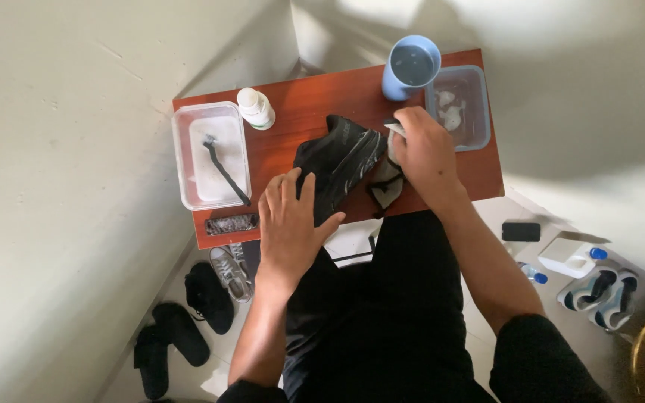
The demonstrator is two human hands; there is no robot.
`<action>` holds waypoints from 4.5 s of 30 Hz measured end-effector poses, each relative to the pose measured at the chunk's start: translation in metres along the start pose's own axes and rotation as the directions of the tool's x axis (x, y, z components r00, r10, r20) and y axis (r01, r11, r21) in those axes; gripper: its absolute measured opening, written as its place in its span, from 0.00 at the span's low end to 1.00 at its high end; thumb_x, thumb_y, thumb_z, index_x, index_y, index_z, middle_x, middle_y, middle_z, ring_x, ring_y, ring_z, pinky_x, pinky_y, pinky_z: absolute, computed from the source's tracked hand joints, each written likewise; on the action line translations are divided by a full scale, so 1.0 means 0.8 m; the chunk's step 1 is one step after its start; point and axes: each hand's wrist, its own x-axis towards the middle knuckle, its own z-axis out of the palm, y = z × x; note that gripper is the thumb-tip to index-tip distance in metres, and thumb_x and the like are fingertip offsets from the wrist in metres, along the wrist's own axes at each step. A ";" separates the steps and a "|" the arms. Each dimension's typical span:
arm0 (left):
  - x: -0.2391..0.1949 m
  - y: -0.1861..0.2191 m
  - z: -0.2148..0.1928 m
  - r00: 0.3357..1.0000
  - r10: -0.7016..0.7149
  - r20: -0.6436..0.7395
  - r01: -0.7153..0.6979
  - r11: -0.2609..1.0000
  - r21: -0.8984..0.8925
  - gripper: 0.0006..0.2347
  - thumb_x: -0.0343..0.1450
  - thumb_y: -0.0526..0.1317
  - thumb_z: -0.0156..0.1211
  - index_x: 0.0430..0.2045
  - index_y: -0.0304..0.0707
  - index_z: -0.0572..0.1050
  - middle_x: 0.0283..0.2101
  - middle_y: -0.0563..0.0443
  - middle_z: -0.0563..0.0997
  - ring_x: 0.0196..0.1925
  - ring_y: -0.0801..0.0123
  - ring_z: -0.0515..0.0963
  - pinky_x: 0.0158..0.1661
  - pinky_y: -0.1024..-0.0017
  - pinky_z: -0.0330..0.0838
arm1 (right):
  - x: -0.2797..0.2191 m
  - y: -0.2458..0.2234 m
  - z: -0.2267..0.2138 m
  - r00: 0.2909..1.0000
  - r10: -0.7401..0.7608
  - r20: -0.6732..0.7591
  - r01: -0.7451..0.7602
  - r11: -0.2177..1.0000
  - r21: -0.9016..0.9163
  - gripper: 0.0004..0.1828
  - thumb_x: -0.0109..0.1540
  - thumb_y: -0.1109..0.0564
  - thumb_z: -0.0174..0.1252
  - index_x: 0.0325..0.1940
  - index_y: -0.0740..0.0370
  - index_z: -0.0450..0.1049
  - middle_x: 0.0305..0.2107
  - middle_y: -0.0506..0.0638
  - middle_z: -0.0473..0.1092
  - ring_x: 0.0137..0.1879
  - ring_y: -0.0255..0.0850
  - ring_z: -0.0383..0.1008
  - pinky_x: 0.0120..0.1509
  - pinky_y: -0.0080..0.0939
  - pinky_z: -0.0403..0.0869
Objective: The person scrubs a black shoe with a brush and a white cleaning paste, then wipes the shoe with a cloth. The person repeats the scrubbing and wiping steps on different parts of the shoe.
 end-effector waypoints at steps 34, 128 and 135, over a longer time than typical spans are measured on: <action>-0.005 0.012 0.026 0.999 -0.014 -0.039 0.018 0.995 0.099 0.33 0.64 0.54 0.72 0.64 0.48 0.69 0.62 0.41 0.67 0.67 0.49 0.63 0.46 0.48 0.79 | 0.007 0.012 -0.010 0.955 -0.171 -0.243 0.153 0.984 -0.090 0.13 0.63 0.68 0.59 0.50 0.61 0.78 0.38 0.50 0.71 0.49 0.47 0.73 0.57 0.45 0.71; -0.048 -0.016 0.039 0.877 0.231 -0.421 -0.164 0.968 0.189 0.23 0.68 0.50 0.69 0.52 0.35 0.76 0.55 0.39 0.79 0.53 0.53 0.80 0.44 0.60 0.75 | -0.002 -0.054 0.003 0.921 -0.369 -0.123 0.385 0.910 0.155 0.11 0.60 0.72 0.54 0.38 0.62 0.79 0.37 0.48 0.75 0.49 0.50 0.73 0.50 0.44 0.72; -0.051 -0.024 0.048 0.855 0.246 -0.457 -0.179 0.966 0.185 0.23 0.68 0.51 0.69 0.52 0.36 0.78 0.56 0.41 0.80 0.52 0.55 0.81 0.43 0.62 0.75 | -0.027 -0.098 0.000 0.879 -0.449 -0.161 0.474 0.860 0.188 0.16 0.58 0.80 0.49 0.43 0.75 0.78 0.38 0.60 0.74 0.49 0.59 0.71 0.52 0.55 0.73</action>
